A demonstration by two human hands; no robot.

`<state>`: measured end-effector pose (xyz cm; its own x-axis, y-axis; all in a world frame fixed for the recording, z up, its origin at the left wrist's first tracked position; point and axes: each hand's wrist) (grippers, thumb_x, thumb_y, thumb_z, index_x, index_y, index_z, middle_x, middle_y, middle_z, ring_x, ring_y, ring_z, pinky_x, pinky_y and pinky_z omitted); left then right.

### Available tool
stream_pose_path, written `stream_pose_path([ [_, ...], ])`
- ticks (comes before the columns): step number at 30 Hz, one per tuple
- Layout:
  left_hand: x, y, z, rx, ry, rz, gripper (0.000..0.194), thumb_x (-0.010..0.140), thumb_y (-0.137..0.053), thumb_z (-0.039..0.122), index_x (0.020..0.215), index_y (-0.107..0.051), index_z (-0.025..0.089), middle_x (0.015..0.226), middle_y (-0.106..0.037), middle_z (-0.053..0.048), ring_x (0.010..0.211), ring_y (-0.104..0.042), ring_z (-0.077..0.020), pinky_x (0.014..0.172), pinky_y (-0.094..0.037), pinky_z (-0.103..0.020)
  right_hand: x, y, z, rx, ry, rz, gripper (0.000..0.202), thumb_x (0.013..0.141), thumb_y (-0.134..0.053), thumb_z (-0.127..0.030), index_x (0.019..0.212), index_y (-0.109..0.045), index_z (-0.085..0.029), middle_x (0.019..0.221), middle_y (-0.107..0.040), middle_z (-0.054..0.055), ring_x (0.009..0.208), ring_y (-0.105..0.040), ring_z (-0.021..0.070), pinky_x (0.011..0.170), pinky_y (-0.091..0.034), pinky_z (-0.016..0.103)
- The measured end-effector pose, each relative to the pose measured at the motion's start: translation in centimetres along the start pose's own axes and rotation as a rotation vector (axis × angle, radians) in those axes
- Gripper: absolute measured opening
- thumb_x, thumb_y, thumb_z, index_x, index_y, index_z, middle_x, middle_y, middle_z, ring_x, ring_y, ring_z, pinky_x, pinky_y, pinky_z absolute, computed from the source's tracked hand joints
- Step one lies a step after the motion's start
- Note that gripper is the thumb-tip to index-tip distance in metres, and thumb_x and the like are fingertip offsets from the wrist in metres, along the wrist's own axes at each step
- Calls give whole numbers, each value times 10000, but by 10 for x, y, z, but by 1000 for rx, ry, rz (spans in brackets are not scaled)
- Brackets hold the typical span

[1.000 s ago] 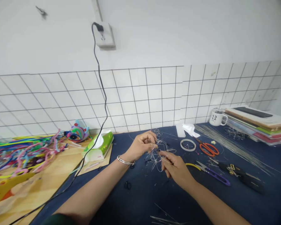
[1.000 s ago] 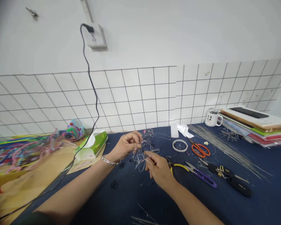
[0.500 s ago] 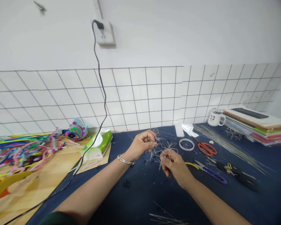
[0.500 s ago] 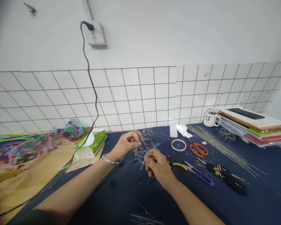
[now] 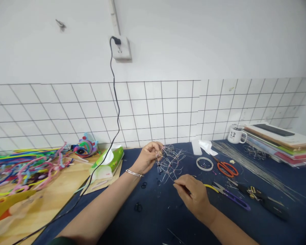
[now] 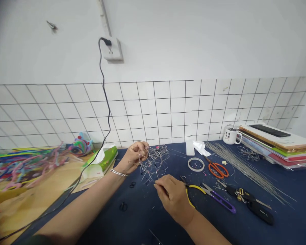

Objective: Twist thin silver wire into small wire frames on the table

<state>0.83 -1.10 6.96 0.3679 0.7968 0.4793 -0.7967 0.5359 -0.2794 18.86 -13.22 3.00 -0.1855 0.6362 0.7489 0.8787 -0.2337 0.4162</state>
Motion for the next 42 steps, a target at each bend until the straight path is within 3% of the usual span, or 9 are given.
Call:
stream_pose_path([
  [10,0,5,-5,-32,-31,-71,347,583,-752,218,625,-418,133,825,-490,8,483,-419,-8,473,-399,-198,-7,1,-4,-186,175,-99,289,813,-506,-121,1071,-575,-233,879,-641,69,798,-585,182,702,-465,315],
  [18,-4,1,5,-16,-50,-170,298,554,-766,151,597,-472,126,806,-509,-10,553,-474,-48,500,-417,-209,-8,-1,-7,-243,229,-241,295,829,-484,-133,1106,-553,-207,888,-635,84,801,-581,179,699,-471,310],
  [25,-4,1,8,-28,-68,-219,220,565,-741,74,613,-530,113,817,-526,-17,575,-490,-49,520,-418,-198,-6,-8,2,-130,184,-104,258,808,-517,-116,1046,-572,-201,867,-625,54,794,-579,148,711,-483,274],
  [34,-6,-6,6,18,-93,-137,211,596,-721,75,647,-521,119,829,-518,-22,649,-495,-71,552,-417,-199,-1,-4,-2,-181,133,-114,43,774,-558,-145,789,-550,-185,808,-537,42,793,-540,149,703,-458,277],
  [42,-3,1,10,147,-58,-187,186,609,-716,77,656,-538,102,851,-511,-34,687,-502,-73,583,-432,-197,2,2,5,-211,156,-40,145,743,-583,-136,690,-456,-183,862,-520,53,844,-540,156,715,-457,280],
])
Point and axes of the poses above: each hand's wrist, its own x-axis towards the middle knuckle, its own y-axis out of the back of the hand, z = x × y
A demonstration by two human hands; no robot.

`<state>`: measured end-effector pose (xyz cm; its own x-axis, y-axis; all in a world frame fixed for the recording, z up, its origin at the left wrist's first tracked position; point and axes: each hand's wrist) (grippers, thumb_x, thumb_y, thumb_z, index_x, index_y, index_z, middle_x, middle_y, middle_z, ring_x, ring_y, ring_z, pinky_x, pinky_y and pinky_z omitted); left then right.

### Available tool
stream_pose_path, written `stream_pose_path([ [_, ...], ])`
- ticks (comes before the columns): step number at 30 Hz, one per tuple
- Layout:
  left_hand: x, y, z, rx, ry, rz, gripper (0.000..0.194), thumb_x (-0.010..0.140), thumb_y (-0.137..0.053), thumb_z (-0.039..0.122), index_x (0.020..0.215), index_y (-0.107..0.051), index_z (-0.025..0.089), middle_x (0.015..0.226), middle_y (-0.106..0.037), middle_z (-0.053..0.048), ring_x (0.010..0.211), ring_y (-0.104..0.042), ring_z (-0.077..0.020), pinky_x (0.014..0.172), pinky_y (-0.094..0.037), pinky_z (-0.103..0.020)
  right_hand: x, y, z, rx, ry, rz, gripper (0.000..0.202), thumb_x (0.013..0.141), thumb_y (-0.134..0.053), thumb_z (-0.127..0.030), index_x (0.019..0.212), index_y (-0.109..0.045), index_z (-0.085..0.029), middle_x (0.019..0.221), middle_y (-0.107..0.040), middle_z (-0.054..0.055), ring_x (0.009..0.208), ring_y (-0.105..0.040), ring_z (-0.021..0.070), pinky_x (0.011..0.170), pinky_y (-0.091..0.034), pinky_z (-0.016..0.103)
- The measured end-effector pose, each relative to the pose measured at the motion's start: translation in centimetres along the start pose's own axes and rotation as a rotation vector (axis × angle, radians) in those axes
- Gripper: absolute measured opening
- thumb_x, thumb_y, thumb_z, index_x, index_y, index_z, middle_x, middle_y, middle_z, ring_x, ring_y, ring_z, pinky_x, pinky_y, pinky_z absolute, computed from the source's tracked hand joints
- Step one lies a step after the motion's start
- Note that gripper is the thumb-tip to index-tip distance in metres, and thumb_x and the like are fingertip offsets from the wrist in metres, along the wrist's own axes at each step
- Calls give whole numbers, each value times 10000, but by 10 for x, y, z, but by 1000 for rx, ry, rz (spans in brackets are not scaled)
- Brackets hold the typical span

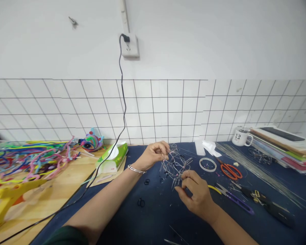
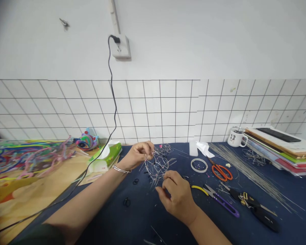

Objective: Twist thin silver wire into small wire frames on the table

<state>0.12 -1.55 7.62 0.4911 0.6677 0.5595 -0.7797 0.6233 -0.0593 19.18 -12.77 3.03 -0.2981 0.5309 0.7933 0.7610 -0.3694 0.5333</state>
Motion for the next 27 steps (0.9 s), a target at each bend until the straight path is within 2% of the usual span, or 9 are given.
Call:
stream_pose_path([
  [6,0,0,-3,-60,52,-46,184,639,-700,109,710,-531,112,856,-489,-22,636,-499,-60,594,-459,-228,2,1,4,3,-7,3,165,742,-583,-133,680,-439,-187,938,-543,74,951,-541,177,786,-459,299],
  [13,1,1,2,-73,39,-8,188,644,-699,117,718,-527,113,903,-494,-36,618,-495,-55,576,-456,-231,-1,-2,8,-33,7,-10,92,755,-566,-129,810,-532,-195,977,-546,79,953,-547,175,795,-470,306],
  [18,1,0,5,-66,30,-16,176,647,-695,110,702,-528,111,899,-492,-34,618,-484,-52,568,-443,-220,-1,-2,6,-31,26,-11,101,753,-561,-114,808,-536,-194,978,-568,82,977,-548,181,845,-459,327],
  [24,-4,-16,0,-119,41,25,182,665,-690,147,745,-529,119,959,-493,-48,629,-486,-57,562,-439,-216,-2,-4,7,9,62,-51,130,735,-578,-131,705,-470,-196,929,-618,76,1035,-545,194,851,-463,321],
  [27,-6,-24,-8,-177,68,33,183,686,-677,172,778,-525,127,981,-492,-52,634,-489,-62,563,-438,-224,-3,-7,11,28,68,-42,133,737,-571,-120,717,-467,-201,836,-627,60,993,-569,186,804,-485,305],
])
Point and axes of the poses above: each hand's wrist, its own x-axis towards the middle knuckle, its own y-axis out of the back of the hand, z = x × y
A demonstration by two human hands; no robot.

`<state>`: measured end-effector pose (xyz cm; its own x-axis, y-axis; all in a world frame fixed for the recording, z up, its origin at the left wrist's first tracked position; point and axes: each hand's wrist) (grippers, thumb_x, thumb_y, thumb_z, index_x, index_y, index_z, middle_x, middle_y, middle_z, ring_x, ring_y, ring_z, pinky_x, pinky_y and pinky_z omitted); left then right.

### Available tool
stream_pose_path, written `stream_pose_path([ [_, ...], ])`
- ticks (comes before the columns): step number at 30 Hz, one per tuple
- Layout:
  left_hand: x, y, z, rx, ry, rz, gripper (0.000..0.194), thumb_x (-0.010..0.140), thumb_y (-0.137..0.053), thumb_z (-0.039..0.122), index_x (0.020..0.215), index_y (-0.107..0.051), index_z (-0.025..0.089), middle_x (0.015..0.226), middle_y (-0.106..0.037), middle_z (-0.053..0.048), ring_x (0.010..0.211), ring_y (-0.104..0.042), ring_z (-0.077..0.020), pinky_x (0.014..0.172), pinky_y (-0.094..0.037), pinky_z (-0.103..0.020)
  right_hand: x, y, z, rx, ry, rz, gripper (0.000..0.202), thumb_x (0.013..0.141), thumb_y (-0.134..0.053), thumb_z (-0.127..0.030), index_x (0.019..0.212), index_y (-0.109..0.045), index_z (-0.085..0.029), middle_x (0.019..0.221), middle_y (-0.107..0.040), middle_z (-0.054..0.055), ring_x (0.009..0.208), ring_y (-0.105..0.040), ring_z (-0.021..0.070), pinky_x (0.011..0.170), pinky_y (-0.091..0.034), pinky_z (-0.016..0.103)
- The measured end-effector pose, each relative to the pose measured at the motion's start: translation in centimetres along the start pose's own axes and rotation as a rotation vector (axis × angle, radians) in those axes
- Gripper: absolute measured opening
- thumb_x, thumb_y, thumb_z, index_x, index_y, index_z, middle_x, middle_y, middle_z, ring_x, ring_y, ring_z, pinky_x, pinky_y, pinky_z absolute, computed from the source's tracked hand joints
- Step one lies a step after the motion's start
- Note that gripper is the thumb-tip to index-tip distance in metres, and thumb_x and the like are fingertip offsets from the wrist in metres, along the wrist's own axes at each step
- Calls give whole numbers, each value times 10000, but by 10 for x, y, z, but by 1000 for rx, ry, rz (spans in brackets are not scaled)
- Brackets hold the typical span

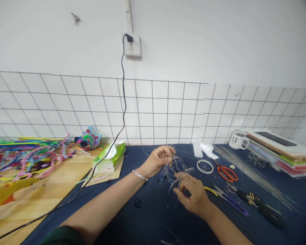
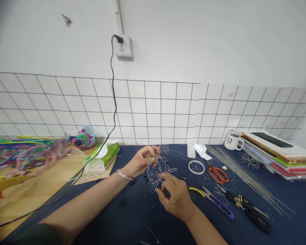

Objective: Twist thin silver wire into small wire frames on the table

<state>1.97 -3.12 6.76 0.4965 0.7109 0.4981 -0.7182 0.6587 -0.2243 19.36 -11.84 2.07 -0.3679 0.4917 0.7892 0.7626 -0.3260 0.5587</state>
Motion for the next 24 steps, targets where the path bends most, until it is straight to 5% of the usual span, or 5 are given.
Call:
stream_pose_path([
  [13,-1,-2,-18,-63,127,95,372,685,-689,186,1009,-506,176,956,-517,-37,711,-493,-82,630,-415,-219,3,15,23,-129,23,17,168,751,-499,-25,726,-487,-190,838,-587,63,862,-578,160,754,-499,313],
  [24,-3,2,-22,-139,368,-52,222,773,-594,330,788,-566,111,774,-552,-49,653,-519,-111,609,-403,-249,6,16,23,-153,27,50,171,744,-506,-23,743,-514,-193,881,-606,72,888,-584,175,783,-505,329],
])
Point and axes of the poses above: each hand's wrist, its own x-axis towards the middle knuckle, its own y-axis out of the back of the hand, z = x × y
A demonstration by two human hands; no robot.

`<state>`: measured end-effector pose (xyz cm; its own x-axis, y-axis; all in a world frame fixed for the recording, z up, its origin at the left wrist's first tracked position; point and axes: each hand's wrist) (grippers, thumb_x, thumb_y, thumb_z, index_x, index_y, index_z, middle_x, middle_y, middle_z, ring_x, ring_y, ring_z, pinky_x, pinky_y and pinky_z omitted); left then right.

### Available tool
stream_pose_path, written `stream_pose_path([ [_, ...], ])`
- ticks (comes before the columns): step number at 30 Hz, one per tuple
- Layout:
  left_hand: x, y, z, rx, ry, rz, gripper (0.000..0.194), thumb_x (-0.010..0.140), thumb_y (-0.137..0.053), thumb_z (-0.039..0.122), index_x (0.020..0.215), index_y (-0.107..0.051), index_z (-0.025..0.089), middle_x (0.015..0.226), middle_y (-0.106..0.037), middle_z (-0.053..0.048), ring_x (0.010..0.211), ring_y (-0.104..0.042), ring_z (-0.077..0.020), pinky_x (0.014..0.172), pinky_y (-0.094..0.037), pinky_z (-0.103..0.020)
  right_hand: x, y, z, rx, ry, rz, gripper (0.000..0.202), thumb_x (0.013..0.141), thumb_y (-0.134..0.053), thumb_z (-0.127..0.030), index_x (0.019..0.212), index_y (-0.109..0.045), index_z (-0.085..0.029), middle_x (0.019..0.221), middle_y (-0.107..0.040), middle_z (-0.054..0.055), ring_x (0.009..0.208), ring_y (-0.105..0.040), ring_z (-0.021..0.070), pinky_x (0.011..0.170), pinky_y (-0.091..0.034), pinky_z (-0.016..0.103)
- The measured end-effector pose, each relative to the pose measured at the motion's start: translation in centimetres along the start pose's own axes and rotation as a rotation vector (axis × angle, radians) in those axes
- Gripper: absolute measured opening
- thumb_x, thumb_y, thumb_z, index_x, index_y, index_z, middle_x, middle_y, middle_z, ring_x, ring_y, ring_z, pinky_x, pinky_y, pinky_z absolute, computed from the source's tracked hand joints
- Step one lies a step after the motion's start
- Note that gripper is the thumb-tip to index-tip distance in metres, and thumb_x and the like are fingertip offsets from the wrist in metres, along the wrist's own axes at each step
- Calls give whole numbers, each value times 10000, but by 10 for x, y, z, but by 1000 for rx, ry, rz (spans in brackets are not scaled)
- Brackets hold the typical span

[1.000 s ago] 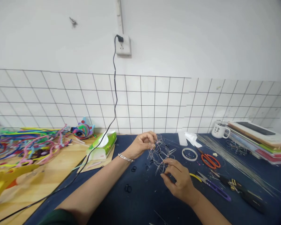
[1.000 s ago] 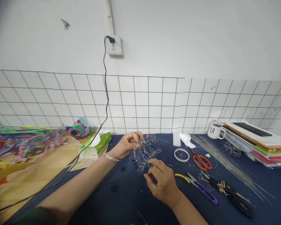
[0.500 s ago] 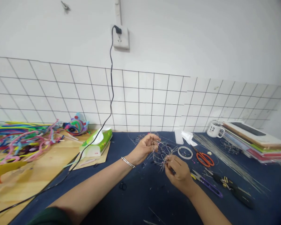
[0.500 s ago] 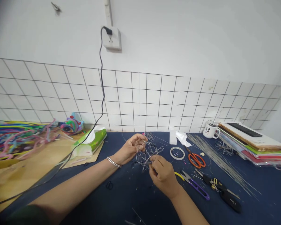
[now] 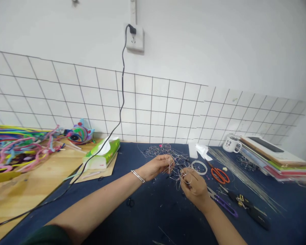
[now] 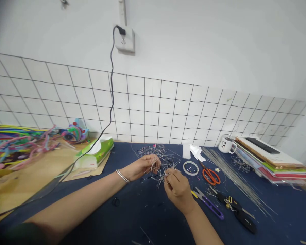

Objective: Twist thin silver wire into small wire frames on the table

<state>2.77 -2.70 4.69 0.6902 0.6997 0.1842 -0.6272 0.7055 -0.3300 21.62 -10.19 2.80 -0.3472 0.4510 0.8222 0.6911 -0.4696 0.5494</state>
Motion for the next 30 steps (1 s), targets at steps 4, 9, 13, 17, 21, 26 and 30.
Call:
stream_pose_path([
  [4,0,2,-7,-70,19,16,222,768,-596,334,787,-585,114,795,-564,-61,634,-525,-111,604,-403,-248,-1,-2,1,12,-21,2,147,751,-507,-47,751,-514,-194,857,-603,74,869,-590,177,758,-511,321],
  [9,2,8,-15,-73,43,1,274,804,-534,373,825,-604,109,819,-564,-75,656,-540,-125,651,-415,-264,0,-2,0,22,-37,10,140,757,-505,-67,704,-494,-197,851,-604,68,859,-596,173,746,-512,310],
  [13,1,8,-10,-59,33,-81,292,798,-535,394,788,-589,107,833,-566,-87,743,-556,-163,715,-424,-292,0,0,-1,25,-33,0,139,747,-515,-55,732,-499,-192,856,-600,67,868,-588,171,758,-503,312],
  [17,-1,7,-2,-124,13,-143,261,777,-569,377,758,-553,117,872,-564,-87,796,-568,-184,754,-425,-321,0,0,-2,17,-8,-34,156,744,-522,-56,685,-483,-195,826,-598,62,837,-590,170,736,-503,311],
  [21,-2,8,-5,-190,47,-172,254,764,-584,374,806,-539,127,904,-582,-107,775,-584,-186,650,-424,-269,0,-1,-5,23,-1,-19,162,750,-512,-69,664,-477,-201,795,-596,52,812,-595,164,733,-507,310],
  [26,-2,8,-14,-283,62,-158,236,778,-556,346,818,-556,114,937,-595,-130,734,-584,-162,607,-412,-237,0,-2,-5,31,-20,2,142,748,-510,-70,798,-530,-202,807,-606,53,828,-602,175,755,-515,325],
  [30,0,6,-15,-310,76,-125,210,775,-542,317,780,-572,109,879,-599,-117,710,-586,-162,587,-413,-234,0,-3,-4,8,29,15,289,748,-515,-41,984,-542,-206,866,-623,64,867,-595,187,789,-509,352],
])
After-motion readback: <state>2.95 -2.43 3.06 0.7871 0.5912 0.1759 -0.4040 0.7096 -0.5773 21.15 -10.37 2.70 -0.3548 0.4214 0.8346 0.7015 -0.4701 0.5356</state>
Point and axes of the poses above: each hand's wrist, its own x-axis towards the middle knuckle, its own y-axis out of the back of the hand, z = x × y
